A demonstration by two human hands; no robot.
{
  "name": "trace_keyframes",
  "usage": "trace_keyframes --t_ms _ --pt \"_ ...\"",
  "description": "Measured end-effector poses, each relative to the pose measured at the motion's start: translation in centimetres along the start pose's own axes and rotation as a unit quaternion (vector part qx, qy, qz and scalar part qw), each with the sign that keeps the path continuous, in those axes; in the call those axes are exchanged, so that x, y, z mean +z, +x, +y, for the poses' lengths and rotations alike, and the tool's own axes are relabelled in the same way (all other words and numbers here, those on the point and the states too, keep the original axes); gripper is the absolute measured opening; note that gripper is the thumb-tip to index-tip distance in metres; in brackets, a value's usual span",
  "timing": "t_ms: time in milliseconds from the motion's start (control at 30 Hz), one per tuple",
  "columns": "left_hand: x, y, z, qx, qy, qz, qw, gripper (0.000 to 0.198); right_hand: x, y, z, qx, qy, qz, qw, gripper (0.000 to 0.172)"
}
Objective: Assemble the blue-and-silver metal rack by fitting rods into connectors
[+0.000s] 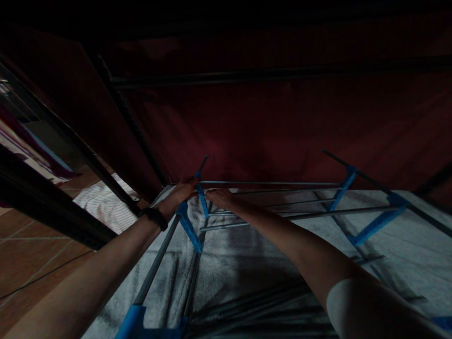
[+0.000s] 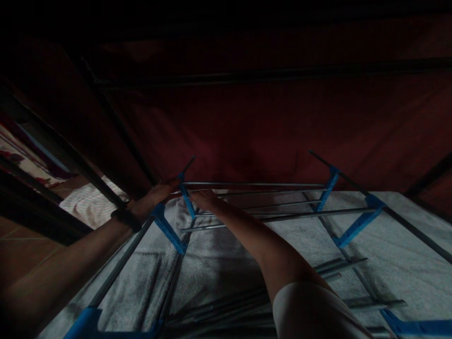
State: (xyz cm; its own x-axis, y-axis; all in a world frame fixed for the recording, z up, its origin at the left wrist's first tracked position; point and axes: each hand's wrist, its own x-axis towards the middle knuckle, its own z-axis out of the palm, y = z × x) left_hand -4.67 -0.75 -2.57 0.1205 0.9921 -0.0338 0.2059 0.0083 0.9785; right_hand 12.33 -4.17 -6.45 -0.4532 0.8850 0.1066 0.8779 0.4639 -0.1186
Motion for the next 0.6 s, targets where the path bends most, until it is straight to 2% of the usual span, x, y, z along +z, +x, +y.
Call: trace_keyframes --t_ms 367,467,600 --pt "0.9 -2.3 2.0 -0.012 -0.012 -0.014 1.000 0.044 0.5 0.5 0.6 -0.005 -0.009 0.021 1.000 0.043" --pt "0.9 -2.1 1.8 -0.016 -0.004 -0.027 1.000 0.046 0.7 0.7 0.6 0.004 -0.007 0.022 1.000 0.043" --pt "0.6 -1.1 0.8 -0.012 0.010 -0.015 1.000 0.044 0.7 0.9 0.4 0.016 0.003 0.016 1.000 0.043"
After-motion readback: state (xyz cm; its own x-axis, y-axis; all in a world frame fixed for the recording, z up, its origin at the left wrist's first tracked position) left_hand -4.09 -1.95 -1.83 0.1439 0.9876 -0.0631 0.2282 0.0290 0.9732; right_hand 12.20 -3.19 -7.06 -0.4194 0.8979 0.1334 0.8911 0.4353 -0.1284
